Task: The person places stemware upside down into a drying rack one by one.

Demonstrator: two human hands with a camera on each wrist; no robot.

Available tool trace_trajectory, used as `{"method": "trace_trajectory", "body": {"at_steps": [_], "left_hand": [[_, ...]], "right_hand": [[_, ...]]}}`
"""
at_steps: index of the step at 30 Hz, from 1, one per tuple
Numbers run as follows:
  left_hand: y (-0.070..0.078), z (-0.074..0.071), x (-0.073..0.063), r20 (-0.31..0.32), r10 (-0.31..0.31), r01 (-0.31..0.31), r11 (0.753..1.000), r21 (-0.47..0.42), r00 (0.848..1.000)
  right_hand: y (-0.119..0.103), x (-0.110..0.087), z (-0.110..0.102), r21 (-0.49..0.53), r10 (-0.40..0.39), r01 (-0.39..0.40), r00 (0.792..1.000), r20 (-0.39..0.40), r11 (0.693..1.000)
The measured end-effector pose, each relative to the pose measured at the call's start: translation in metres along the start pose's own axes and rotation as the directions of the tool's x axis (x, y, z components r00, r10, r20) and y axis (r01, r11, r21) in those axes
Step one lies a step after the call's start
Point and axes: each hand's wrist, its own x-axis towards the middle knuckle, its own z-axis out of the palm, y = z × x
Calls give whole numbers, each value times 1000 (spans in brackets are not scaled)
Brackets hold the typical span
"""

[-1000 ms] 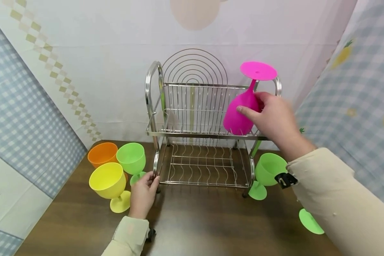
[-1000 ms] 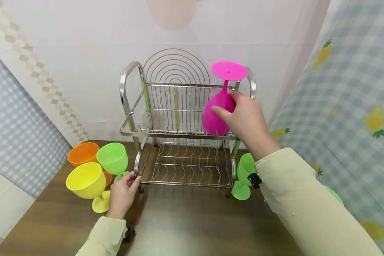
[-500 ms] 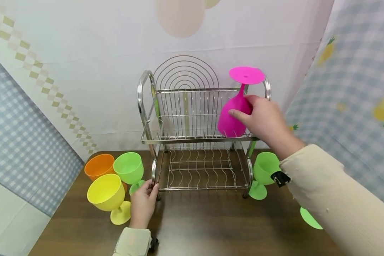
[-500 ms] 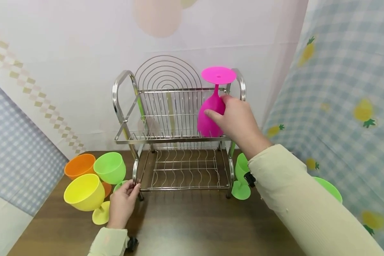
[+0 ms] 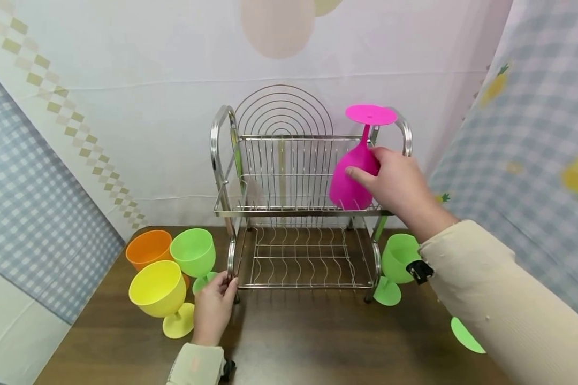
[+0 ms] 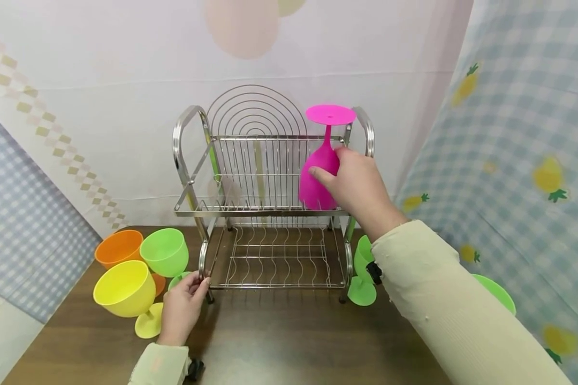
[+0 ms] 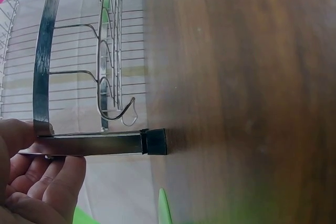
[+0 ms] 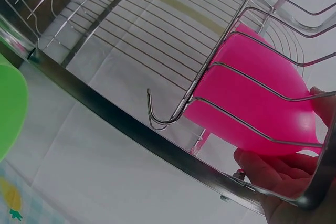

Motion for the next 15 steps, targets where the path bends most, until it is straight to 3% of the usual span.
{"method": "trace_trajectory", "body": {"at_steps": [9,15], "left_hand": [[0,2,2,-4,25,-24,999,26,1000],[-2,1,0,-4,6,-6,1000,19,1000]], "right_hand": [[2,1,-1,-25,0,-1,1000,-14,1000],[0,-2,3,-7,-31,31,998,-52,999]]}}
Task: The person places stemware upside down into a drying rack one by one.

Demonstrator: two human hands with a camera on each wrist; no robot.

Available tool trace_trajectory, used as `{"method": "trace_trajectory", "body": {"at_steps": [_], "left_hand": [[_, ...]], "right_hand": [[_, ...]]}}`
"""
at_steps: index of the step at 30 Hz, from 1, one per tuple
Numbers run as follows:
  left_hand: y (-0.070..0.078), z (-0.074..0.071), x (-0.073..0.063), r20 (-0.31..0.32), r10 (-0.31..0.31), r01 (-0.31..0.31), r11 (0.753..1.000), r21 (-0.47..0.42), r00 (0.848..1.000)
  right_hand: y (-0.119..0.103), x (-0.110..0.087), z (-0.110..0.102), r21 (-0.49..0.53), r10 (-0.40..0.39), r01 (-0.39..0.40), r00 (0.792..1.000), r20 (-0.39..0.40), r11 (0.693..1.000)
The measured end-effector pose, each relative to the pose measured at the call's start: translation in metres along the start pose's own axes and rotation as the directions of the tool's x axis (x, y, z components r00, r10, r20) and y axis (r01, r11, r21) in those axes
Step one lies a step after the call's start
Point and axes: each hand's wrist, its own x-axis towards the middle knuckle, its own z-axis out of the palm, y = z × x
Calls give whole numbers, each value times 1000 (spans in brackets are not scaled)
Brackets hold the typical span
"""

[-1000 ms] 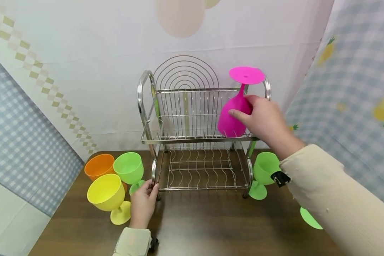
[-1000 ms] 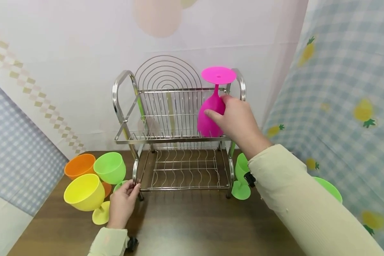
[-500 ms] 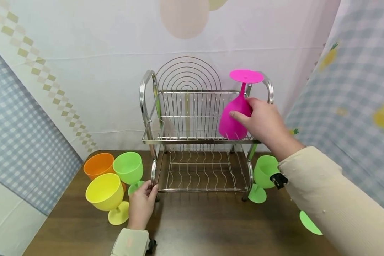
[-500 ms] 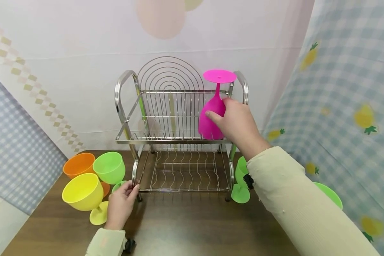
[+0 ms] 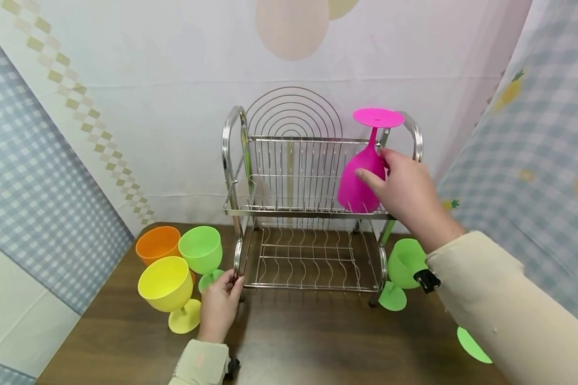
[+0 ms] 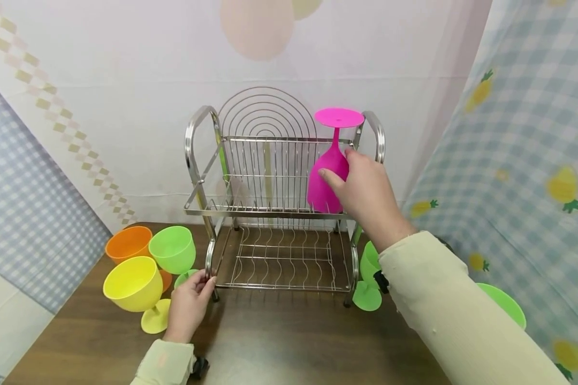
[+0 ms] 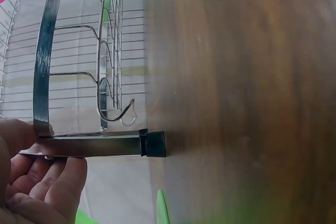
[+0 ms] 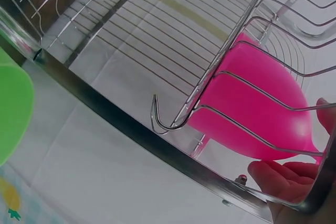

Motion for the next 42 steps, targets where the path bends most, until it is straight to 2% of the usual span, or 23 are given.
{"method": "trace_trajectory", "body": {"at_steps": [8,14,18,24,29,34,38,42], "left_hand": [[4,-2,-2,19,-7,7,1000,6,1000],[2,-5,-4,17,-48,48,999,7,999],[1,-6,-5,22,-66,66,998,-17,998],[2,-8,-6,47,-81,84,994,-66,996],[5,-11,-9,62,-99,104,991,-84,993],[7,-13,-12,77,-118,125,987,-98,990],[6,-14,-14,95,-136,146,983,-111,986],[8,-18,-18,89,-131,140,986,-95,987]], "right_hand": [[4,-15,-7,57,-11,12,1000,-21,998],[8,-32,-11,107,-42,49,997,-71,993],[13,-46,-11,174,-69,90,990,-125,981],[23,-69,-11,227,-85,140,968,-235,964],[34,-88,-9,296,-63,148,959,-278,944],[45,-109,0,318,-48,159,942,-331,934],[57,-123,11,338,3,122,939,-345,933],[74,-131,22,358,62,66,941,-334,931]]}}
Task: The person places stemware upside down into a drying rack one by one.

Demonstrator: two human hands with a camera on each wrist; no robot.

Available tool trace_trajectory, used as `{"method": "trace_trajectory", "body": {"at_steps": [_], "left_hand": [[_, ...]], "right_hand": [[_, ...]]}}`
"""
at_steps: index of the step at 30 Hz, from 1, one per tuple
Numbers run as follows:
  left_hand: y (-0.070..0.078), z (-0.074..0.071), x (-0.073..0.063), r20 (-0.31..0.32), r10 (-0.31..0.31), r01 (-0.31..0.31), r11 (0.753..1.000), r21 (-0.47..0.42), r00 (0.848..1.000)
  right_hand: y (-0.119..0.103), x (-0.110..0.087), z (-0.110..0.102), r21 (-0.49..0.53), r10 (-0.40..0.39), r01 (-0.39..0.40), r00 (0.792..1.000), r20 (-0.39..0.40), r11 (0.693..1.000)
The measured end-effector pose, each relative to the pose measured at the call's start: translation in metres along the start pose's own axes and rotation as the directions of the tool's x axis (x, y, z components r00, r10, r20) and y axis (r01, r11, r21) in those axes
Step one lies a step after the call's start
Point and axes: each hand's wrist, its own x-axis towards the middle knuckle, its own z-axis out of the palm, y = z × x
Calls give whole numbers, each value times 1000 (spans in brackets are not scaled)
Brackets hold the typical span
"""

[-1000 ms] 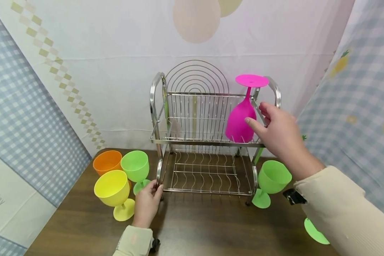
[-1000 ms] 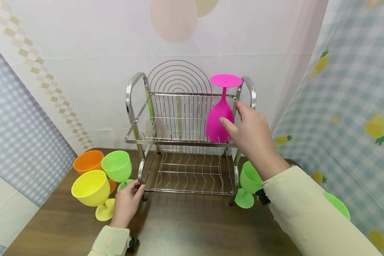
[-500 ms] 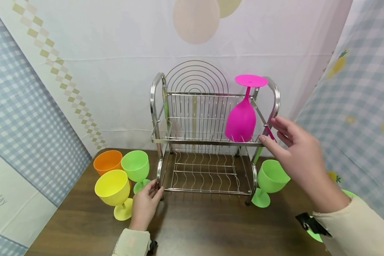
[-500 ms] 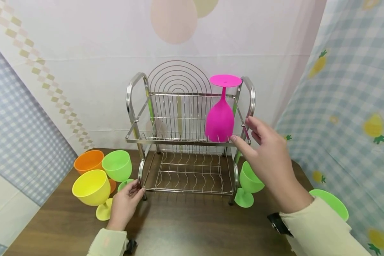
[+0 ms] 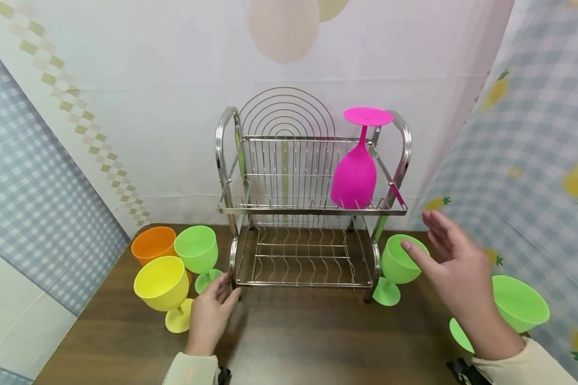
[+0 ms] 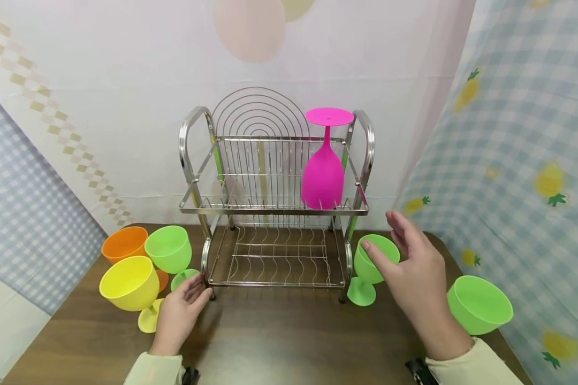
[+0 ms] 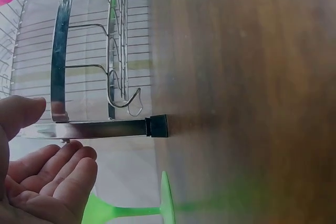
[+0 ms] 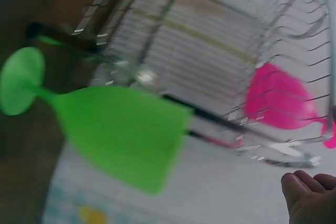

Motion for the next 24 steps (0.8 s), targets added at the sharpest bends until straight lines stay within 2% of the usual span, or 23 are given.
{"method": "trace_trajectory", "body": {"at_steps": [10,16,20,24], "left_hand": [[2,-5,-8,12,46,-46,999,22,999],[5,-4,-15,5,76,-76,997,29,997],[7,-4,-24,-19,101,-100,994,36,995],[7,-3,-30,-12,119,-118,993,26,993]], "right_hand": [[50,-12,3,-37,121,-120,993,13,992],[72,-20,4,-67,216,-212,975,60,975],[85,-25,9,-84,249,-241,962,109,967],[96,-26,17,-96,282,-269,947,154,958]]}}
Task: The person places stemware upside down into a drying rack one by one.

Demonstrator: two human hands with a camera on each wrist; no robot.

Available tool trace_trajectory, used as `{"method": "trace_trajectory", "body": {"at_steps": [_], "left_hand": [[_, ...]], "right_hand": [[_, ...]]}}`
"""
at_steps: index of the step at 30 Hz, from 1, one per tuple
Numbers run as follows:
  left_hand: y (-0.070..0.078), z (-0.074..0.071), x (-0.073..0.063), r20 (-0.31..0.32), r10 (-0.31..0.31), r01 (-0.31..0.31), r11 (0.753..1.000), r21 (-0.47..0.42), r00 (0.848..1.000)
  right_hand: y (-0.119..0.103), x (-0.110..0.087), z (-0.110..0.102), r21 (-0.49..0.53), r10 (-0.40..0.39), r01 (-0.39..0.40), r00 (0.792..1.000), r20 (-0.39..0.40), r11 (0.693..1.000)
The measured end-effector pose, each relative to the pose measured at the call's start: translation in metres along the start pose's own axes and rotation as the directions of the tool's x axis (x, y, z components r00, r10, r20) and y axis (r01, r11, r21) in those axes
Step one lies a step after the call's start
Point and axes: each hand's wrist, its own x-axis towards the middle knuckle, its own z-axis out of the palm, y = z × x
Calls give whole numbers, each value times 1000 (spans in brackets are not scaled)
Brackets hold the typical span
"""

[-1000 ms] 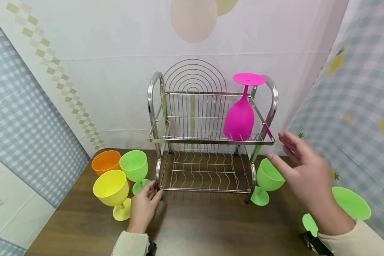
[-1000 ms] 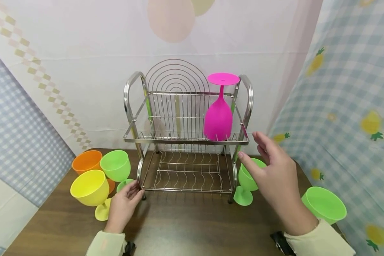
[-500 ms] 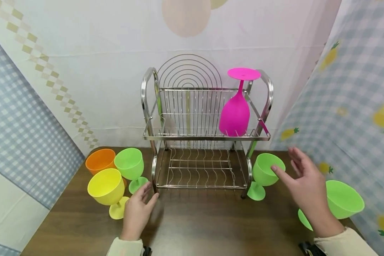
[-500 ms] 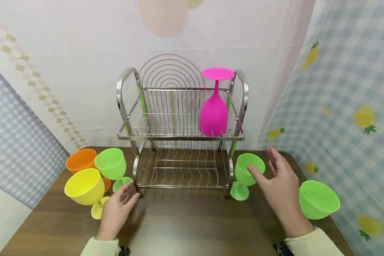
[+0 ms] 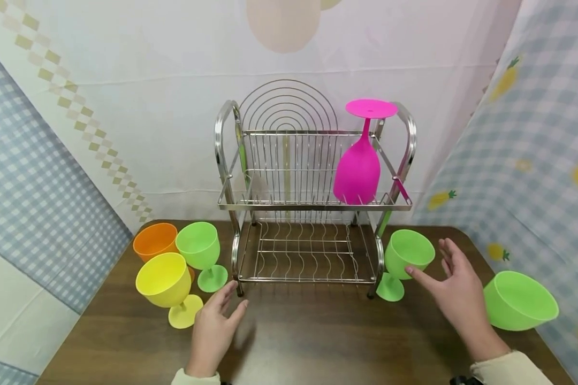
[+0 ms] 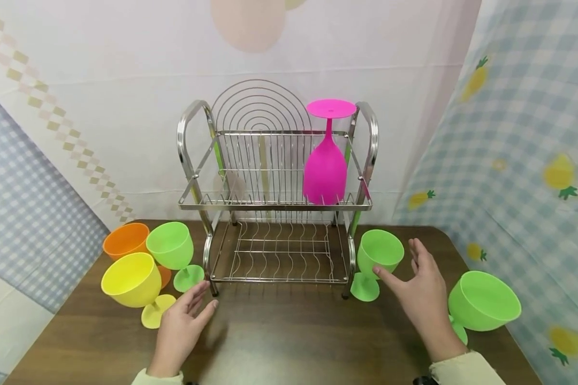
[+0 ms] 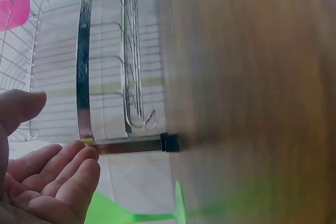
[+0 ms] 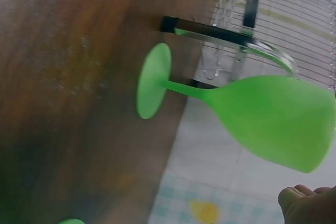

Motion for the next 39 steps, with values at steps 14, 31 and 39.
{"method": "trace_trajectory", "body": {"at_steps": [14,31,39], "left_hand": [[11,17,-13,155,77,-57,990,-131,985],[22,21,-24,402,70,88,928,-362,913],[24,18,-26,467,201,11,911,-413,861]], "right_hand": [[20,5,20,1,102,-102,993,53,995],[19,4,32,37,135,-134,991,-10,990],[18,0,27,21,161,-161,987,-11,987]]}}
